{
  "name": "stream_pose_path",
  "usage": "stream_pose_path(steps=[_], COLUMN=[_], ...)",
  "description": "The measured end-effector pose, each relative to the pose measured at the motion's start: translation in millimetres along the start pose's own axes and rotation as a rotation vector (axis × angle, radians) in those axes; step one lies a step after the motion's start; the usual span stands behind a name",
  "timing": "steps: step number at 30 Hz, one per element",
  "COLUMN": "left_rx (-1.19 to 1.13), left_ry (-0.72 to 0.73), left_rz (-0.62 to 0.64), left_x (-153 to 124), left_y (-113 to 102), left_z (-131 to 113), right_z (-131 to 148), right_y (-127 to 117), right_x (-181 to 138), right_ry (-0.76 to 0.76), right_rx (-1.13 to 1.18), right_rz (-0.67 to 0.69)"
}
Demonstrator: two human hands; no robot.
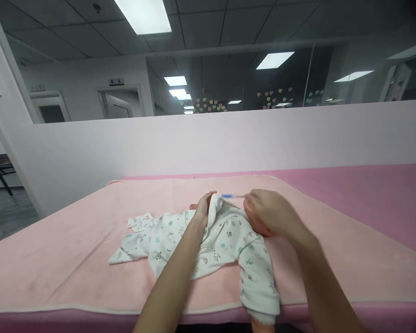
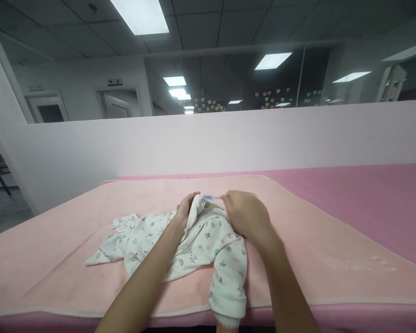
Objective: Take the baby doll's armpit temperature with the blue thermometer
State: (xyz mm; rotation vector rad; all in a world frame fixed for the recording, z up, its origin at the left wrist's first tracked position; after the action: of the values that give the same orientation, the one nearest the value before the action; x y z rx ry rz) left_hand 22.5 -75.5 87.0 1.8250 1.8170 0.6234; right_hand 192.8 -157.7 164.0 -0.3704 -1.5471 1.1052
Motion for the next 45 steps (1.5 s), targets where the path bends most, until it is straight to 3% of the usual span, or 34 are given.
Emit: stream_pose_path(steps=[2, 4, 7, 10, 14, 18, 24, 26, 29, 40, 45], left_rx=[0.073, 0.326, 0.866, 1.067, 1.074, 1.033, 1.037, 1.034, 1.043, 0.822, 0.714], left_ry=[0.022, 0.1, 0.273, 0.331, 0.333, 0.307, 0.272, 0.267, 0.264, 0.263, 0.249], left_rz=[0.004, 0.087, 0.295, 0.38, 0.438, 0.443, 0.494, 0.505, 0.48, 0.46, 0.398], left_x=[-1, -6, -17, -25, -28, -25, -23, -24, -25, -20, -16], left_y=[3, 11, 29, 36, 36, 32, 34, 35, 36, 32, 29], left_z=[1, 3, 9, 12, 10, 9, 9, 9, 9, 9, 8], right_z=[-17, -21, -2, 19, 29, 14, -73, -100, -118, -104, -60], right_y=[-33, -55, -66, -67, -65, -50, 21, 43, 63, 77, 54], right_x=[-19, -32, -34, -30, -24, -37, -112, -133, -148, -142, -109], right_ry=[0.178, 0.234, 0.043, -0.118, -0.153, -0.066, 0.275, 0.277, 0.183, 0.205, 0.153], right_rx=[0.164, 0.387, 0.677, 0.798, 0.775, 0.68, 0.396, 0.274, 0.177, -0.045, -0.011], right_rz=[-0.15, -0.267, -0.207, -0.094, -0.055, -0.02, 0.025, 0.01, -0.017, -0.022, -0.098])
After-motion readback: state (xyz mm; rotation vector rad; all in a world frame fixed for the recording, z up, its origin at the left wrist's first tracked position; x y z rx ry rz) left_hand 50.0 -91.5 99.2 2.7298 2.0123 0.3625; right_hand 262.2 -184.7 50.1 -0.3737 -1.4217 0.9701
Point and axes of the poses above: each hand's wrist, its own x-axis towards the middle knuckle, its own y-axis out of the palm, z = x × y, the point moved 4 cm from there along x, towards the middle knuckle, and after that the axes turned 5 degrees about -x, right-handed, at the moved point
